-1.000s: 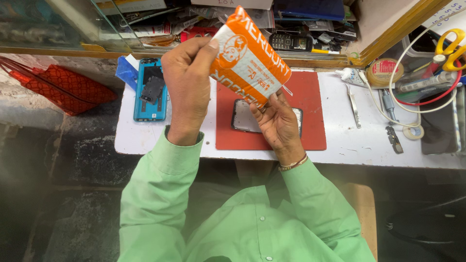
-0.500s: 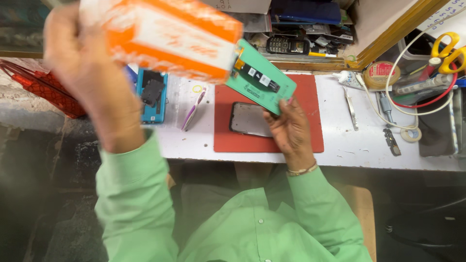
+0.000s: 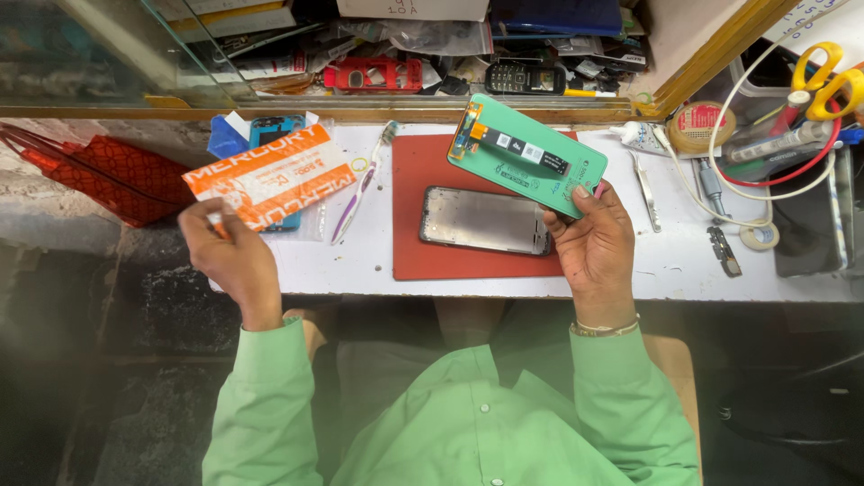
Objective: The person uses a plastic spudger to pry and separate internal components of a disassembled smartphone, then retrieves a new back cover from a box and fits it onto the phone chassis, aligning the edges and pressing to secure it.
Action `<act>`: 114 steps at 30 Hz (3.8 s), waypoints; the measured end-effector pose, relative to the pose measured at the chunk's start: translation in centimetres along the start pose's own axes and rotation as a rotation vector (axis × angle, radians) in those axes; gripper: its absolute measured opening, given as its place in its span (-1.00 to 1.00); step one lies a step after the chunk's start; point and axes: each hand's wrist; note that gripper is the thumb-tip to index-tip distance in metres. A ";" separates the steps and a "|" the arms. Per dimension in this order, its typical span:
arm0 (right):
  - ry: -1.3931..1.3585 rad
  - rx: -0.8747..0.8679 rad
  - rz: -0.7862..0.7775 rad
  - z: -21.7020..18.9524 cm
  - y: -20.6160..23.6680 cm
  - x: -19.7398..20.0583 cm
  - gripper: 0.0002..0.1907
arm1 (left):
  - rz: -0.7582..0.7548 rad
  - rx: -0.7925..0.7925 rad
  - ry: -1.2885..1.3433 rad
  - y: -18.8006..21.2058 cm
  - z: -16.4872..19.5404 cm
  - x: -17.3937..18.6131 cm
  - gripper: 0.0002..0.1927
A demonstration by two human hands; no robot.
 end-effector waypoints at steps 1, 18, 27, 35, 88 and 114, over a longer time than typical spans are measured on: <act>0.000 -0.003 0.002 0.0 0.0 0.1 -0.83 | -0.052 0.000 -0.110 0.1 0.4 0.1 -0.88; 0.002 -0.030 -0.019 -0.5 -0.7 1.5 -0.87 | -0.314 -0.046 -0.047 4.1 9.3 -1.9 -0.52; 0.077 0.029 0.011 0.0 0.3 -0.1 -0.81 | -0.471 -0.072 0.359 8.1 15.5 -11.0 -0.54; 0.126 0.102 0.041 0.1 0.9 -0.4 -0.80 | -0.466 0.118 0.529 8.8 13.8 -12.8 -0.83; 0.614 0.575 -0.505 -7.7 1.8 -2.3 0.01 | -0.849 -0.534 0.213 10.7 15.9 -10.4 -0.50; 0.734 0.486 -0.334 -9.7 2.3 3.7 -0.07 | -1.083 -0.130 0.018 5.0 8.2 -8.4 0.04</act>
Point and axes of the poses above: each hand's wrist, its own y-axis away from the middle knuckle, its own x-axis out of the back of the hand, z = x × y, and after that the axes turned 9 degrees about y, right-handed
